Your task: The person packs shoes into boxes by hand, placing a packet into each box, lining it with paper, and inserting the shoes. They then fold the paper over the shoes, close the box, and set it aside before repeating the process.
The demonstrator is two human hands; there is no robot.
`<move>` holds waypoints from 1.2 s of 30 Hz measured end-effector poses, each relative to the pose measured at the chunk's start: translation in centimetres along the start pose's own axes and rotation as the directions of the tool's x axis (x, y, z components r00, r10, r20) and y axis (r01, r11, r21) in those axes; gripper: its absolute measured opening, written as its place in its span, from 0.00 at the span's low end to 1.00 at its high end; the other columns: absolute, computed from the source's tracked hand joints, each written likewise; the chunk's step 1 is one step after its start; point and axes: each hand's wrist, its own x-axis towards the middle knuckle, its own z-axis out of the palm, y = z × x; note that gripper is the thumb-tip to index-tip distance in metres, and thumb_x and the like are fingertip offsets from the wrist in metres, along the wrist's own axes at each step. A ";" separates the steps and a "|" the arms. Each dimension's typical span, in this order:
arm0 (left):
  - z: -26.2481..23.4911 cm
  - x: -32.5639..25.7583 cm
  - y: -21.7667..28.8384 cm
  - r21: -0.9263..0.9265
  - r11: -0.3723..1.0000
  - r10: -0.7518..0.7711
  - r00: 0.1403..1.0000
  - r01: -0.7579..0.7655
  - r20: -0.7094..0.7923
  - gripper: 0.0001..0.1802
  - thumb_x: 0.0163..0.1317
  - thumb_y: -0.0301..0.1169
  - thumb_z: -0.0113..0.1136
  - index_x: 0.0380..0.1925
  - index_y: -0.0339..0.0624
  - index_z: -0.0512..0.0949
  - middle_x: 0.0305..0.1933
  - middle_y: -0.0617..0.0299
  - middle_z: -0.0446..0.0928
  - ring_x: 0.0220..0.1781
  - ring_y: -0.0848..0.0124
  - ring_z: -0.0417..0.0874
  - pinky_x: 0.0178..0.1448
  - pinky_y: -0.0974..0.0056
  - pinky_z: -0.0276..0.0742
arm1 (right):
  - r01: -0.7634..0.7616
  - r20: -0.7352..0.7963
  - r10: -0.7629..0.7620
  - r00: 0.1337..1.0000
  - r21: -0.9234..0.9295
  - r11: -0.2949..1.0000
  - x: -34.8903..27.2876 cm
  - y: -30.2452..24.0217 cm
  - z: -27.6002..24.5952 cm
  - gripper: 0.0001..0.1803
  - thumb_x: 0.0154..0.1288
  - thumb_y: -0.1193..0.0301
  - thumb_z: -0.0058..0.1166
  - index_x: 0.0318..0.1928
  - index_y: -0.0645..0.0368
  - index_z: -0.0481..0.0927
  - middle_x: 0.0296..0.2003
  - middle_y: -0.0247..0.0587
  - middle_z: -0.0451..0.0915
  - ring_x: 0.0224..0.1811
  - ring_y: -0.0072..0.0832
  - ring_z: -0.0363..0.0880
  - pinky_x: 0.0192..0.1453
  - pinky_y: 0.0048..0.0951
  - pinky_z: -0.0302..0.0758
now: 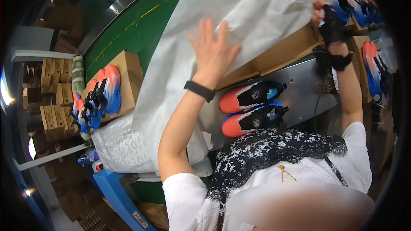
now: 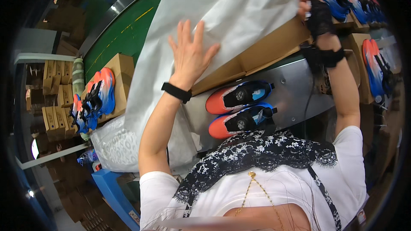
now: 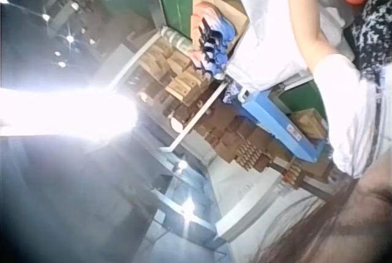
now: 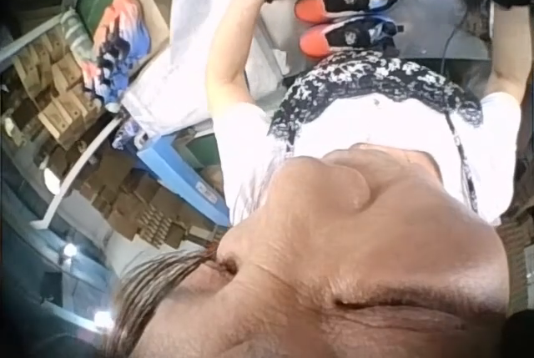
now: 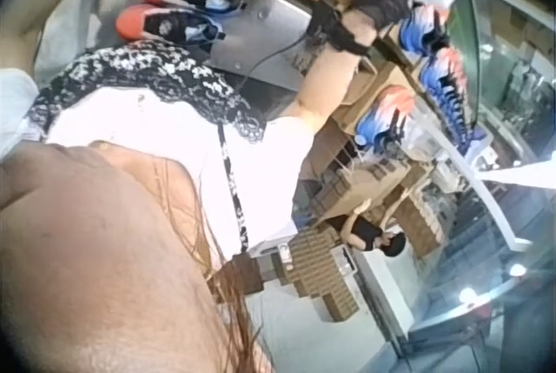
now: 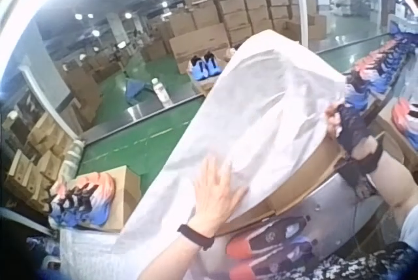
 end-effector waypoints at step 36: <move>1.0 -16.0 -9.0 -0.775 0.254 -0.729 0.641 0.578 0.239 0.13 0.56 0.30 0.52 0.33 0.26 0.73 0.32 0.57 0.75 0.30 0.75 0.73 0.33 0.69 0.70 | 0.462 0.797 0.312 0.516 -0.567 0.682 -15.0 5.6 7.2 0.14 0.51 0.62 0.54 0.32 0.61 0.76 0.24 0.48 0.75 0.28 0.33 0.76 0.33 0.31 0.70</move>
